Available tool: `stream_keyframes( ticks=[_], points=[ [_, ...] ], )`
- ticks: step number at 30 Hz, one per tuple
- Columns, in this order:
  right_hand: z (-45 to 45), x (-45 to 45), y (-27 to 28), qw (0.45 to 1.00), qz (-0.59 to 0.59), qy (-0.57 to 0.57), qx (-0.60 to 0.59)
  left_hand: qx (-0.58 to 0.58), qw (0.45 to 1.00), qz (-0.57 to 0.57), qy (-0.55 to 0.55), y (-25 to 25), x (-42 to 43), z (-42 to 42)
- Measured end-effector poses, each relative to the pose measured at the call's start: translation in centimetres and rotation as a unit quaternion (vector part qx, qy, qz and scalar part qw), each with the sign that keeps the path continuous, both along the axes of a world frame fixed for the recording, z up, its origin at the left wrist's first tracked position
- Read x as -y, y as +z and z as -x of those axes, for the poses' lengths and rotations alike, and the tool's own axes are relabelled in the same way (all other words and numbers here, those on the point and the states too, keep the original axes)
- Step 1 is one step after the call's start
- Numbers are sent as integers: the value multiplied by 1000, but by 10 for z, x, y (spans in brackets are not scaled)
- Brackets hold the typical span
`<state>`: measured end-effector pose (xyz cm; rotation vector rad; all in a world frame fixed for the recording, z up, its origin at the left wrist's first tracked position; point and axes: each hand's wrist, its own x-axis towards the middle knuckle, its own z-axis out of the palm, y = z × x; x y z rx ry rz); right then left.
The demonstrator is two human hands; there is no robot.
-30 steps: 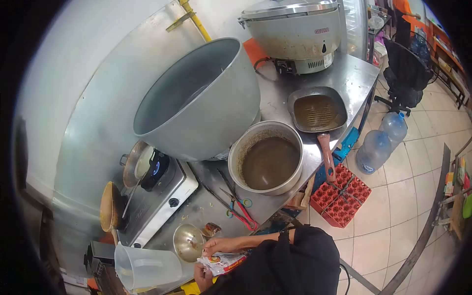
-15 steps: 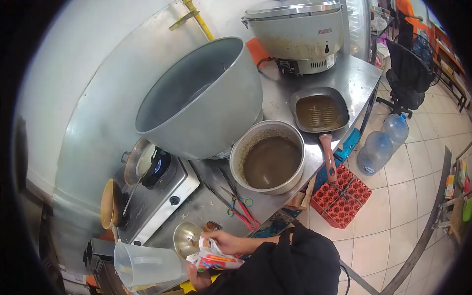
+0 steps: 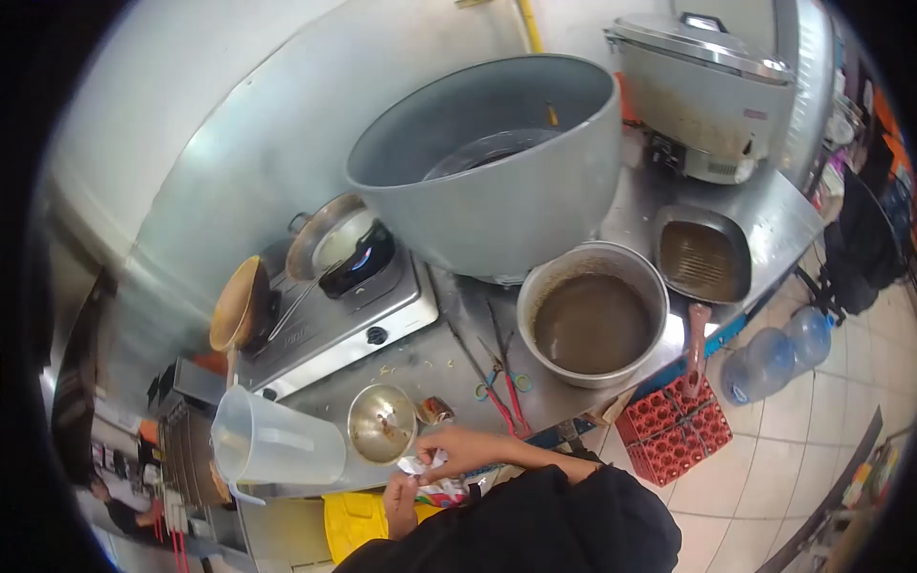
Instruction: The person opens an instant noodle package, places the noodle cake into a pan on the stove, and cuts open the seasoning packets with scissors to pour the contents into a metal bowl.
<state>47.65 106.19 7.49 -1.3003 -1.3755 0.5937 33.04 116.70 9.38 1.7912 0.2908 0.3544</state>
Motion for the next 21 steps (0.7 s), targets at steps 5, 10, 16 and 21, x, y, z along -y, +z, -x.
stream_keyframes(
  ticks=[5,10,16,21],
  points=[
    [5,-1,-3,991,-84,-32,99,-54,996,-24,-66,0,1,2],
    [15,-1,-6,997,-66,6,38,-105,942,314,-62,-12,-14,17],
    [13,-12,-34,881,-29,-30,-472,47,864,498,64,-12,-20,24],
    [23,-25,-34,871,-8,-106,-479,61,866,495,29,-25,-14,14]
  ],
)
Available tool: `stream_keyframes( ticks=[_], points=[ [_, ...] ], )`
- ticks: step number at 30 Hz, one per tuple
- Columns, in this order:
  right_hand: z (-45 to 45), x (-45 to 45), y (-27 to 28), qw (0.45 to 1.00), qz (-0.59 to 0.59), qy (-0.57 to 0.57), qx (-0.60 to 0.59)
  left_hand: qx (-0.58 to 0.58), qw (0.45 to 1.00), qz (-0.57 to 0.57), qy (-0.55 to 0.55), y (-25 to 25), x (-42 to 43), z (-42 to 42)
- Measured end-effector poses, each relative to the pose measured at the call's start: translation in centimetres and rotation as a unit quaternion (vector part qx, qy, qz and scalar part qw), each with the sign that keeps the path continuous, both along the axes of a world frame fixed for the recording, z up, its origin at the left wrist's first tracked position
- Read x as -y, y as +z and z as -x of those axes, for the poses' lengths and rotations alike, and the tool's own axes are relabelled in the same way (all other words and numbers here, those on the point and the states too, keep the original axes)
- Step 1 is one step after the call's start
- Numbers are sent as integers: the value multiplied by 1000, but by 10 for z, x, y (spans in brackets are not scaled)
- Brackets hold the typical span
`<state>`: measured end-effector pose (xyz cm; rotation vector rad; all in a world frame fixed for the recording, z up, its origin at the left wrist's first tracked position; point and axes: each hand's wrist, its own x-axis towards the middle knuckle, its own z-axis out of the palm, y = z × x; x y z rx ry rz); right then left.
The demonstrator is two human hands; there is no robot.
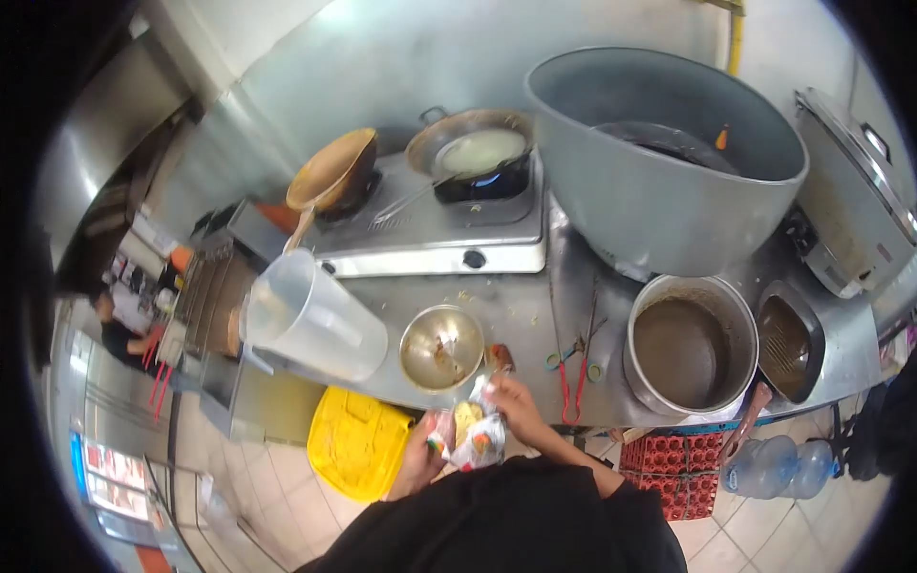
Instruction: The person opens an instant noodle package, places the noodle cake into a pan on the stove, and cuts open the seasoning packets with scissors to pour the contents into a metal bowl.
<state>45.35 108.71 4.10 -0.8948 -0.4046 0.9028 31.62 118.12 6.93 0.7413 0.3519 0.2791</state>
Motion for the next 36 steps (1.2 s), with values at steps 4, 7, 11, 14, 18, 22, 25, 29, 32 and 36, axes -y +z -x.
stream_keyframes(
  ticks=[4,7,11,14,18,22,25,29,32,36],
  points=[
    [-7,-3,31,989,-82,-83,-92,59,996,51,40,3,-7,-15],
    [-4,-1,31,950,-64,-231,201,23,997,-5,69,12,-6,-27],
    [-17,20,57,836,-6,-102,539,1,996,-39,83,17,1,-35],
    [-11,21,75,779,12,-60,623,-13,995,-51,81,20,3,-36],
    [-8,23,72,793,31,-32,608,-4,995,-34,96,19,1,-37],
    [-8,22,52,802,26,-10,596,-28,994,-54,94,14,-1,-35],
    [-4,22,49,853,-7,19,521,2,996,26,90,16,-1,-36],
    [-1,22,45,916,-46,27,397,23,991,116,59,13,1,-32],
    [-1,21,42,932,-75,28,353,36,989,135,51,16,6,-31],
    [-1,23,43,930,-70,31,360,33,994,68,78,19,9,-29]
  ],
)
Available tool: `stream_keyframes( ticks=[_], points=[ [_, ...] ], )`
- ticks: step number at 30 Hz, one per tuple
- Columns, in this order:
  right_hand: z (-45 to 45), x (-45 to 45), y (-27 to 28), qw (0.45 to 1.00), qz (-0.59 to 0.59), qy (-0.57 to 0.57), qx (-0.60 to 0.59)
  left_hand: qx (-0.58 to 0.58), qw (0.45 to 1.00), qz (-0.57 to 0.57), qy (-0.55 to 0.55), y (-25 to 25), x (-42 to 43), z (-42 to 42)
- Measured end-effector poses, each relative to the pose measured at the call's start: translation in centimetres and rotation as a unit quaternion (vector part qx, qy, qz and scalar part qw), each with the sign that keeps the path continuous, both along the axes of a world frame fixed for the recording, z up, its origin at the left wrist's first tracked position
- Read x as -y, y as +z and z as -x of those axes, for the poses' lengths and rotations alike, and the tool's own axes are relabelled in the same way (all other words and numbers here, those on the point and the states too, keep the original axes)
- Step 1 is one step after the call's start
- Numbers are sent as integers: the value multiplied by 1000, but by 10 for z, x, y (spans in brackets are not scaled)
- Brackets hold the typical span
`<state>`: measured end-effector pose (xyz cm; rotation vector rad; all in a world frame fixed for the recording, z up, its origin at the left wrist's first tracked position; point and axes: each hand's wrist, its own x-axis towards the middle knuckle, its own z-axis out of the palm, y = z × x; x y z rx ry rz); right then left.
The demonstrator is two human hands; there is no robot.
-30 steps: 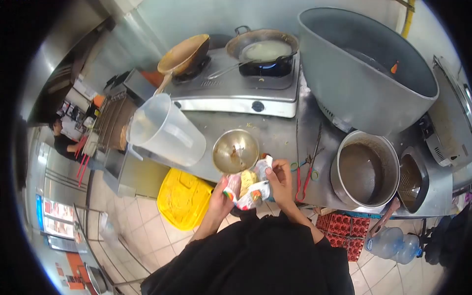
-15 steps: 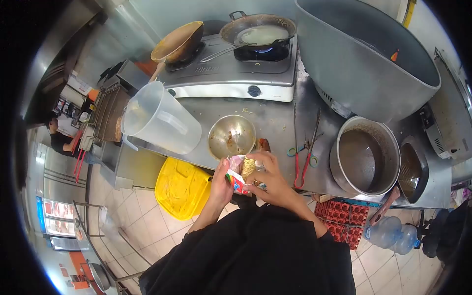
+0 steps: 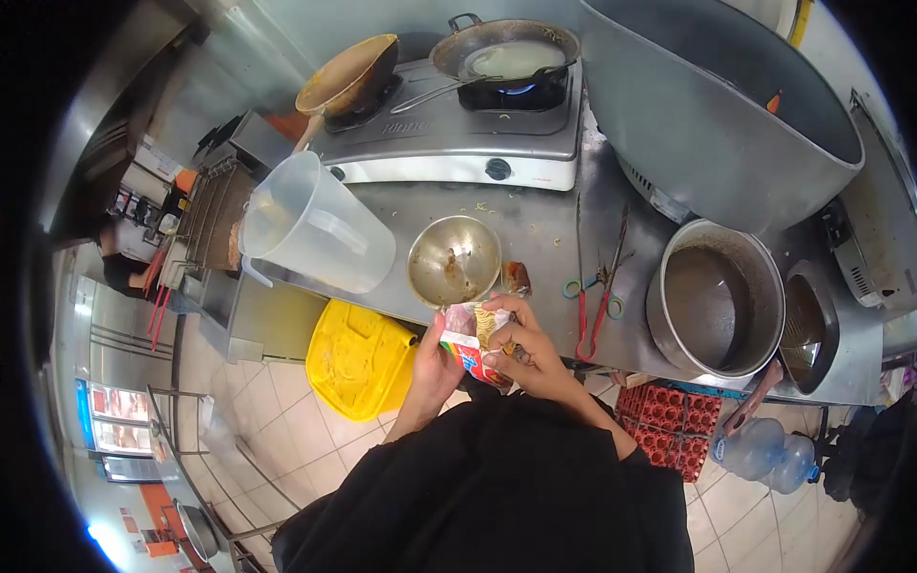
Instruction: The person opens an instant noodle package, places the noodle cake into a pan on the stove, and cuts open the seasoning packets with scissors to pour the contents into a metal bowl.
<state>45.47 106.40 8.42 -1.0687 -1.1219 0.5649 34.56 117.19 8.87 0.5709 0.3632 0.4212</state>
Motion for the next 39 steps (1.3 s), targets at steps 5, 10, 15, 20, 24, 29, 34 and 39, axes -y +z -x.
stream_keyframes(
  ticks=[5,10,15,20,24,29,34,39],
  points=[
    [-3,5,-3,994,-22,44,-97,-5,947,-321,10,-5,-4,13],
    [-4,7,2,992,4,110,-56,-109,718,-680,-105,41,-4,12],
    [-5,6,-7,981,-29,126,-144,-68,765,-632,-108,29,-7,15],
    [-1,3,-3,976,-52,142,-159,29,832,-551,-56,14,1,13],
    [4,1,-2,968,-56,143,-197,35,878,-475,-43,9,8,13],
    [16,-3,-8,963,-59,99,-243,20,931,-359,59,0,22,9],
    [29,-12,1,960,-88,29,-264,6,916,-370,156,1,29,-6],
    [32,-23,13,965,-148,-129,-175,-8,860,-424,285,17,31,-23]
  ],
)
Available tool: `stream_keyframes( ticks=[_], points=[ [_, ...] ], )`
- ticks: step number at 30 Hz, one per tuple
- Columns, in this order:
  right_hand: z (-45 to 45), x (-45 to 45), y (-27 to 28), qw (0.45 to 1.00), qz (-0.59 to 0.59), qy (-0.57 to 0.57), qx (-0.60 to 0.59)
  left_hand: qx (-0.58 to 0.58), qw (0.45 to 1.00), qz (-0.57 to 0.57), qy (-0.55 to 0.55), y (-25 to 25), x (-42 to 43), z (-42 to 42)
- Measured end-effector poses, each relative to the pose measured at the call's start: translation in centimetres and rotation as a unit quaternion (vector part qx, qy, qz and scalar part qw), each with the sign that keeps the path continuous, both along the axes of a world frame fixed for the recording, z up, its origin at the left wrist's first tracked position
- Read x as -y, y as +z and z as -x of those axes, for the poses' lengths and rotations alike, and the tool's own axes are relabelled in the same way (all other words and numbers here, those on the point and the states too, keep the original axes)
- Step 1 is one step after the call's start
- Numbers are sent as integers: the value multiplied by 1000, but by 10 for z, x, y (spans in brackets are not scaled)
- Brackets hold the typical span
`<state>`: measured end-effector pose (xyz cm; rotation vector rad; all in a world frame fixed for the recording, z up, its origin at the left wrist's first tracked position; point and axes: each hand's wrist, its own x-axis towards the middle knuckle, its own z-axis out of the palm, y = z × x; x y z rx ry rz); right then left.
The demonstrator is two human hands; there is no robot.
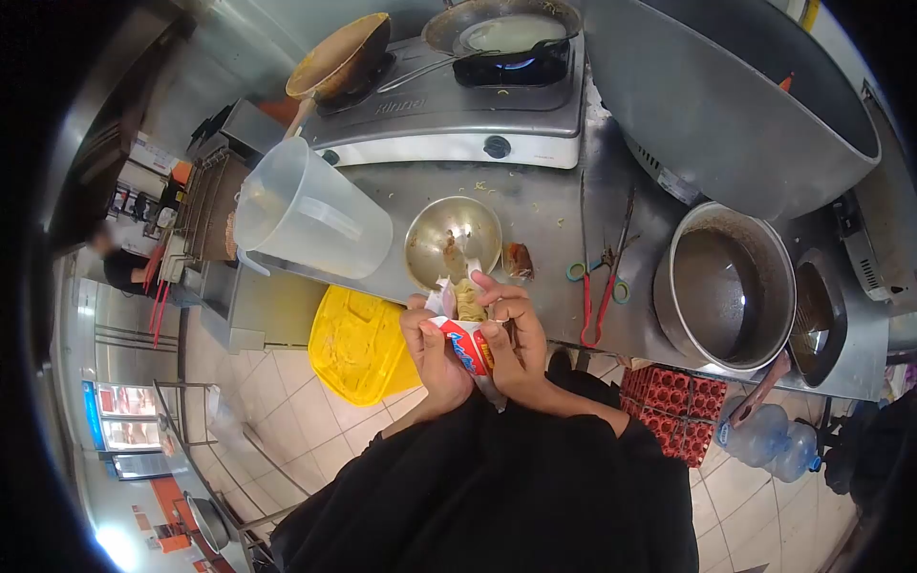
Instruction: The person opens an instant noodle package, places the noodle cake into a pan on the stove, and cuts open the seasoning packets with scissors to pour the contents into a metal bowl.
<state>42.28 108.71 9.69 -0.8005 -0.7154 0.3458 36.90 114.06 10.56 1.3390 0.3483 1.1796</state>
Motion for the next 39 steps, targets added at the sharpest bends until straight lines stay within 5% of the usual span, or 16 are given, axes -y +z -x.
stream_keyframes(
  ticks=[7,11,13,15,16,19,21,23,29,31,34,38,39],
  points=[
    [-2,-5,7,992,-67,-59,87,49,967,-233,96,7,-5,-1],
    [-8,-4,9,987,-89,-67,117,14,955,-292,61,-3,-16,1],
    [-12,-3,10,986,-100,-69,117,29,972,-232,10,-5,-13,2],
    [-15,0,10,985,-104,-71,121,-95,977,-121,-149,-13,-12,9],
    [-16,1,9,984,-104,-73,121,-242,923,-129,-271,-25,-26,17],
    [-20,4,7,980,-81,-74,165,-386,845,-301,-213,-19,-21,6],
    [-26,11,12,974,-8,0,229,-399,834,-343,-164,-23,-19,10],
    [-41,18,22,954,58,-14,294,-246,936,5,-252,-30,-23,12],
    [-52,30,47,900,227,3,371,-312,923,-191,-121,-27,-31,23],
    [-54,34,52,806,327,-23,493,-404,863,-290,-84,-24,-30,28],
    [-50,32,43,740,412,-43,530,-409,844,-336,-89,-29,-28,36],
    [-49,26,5,718,427,-48,548,-456,817,-338,-104,-30,-25,45],
    [-51,27,-1,756,412,-2,508,-467,814,-327,-111,-33,-25,48]
  ],
)
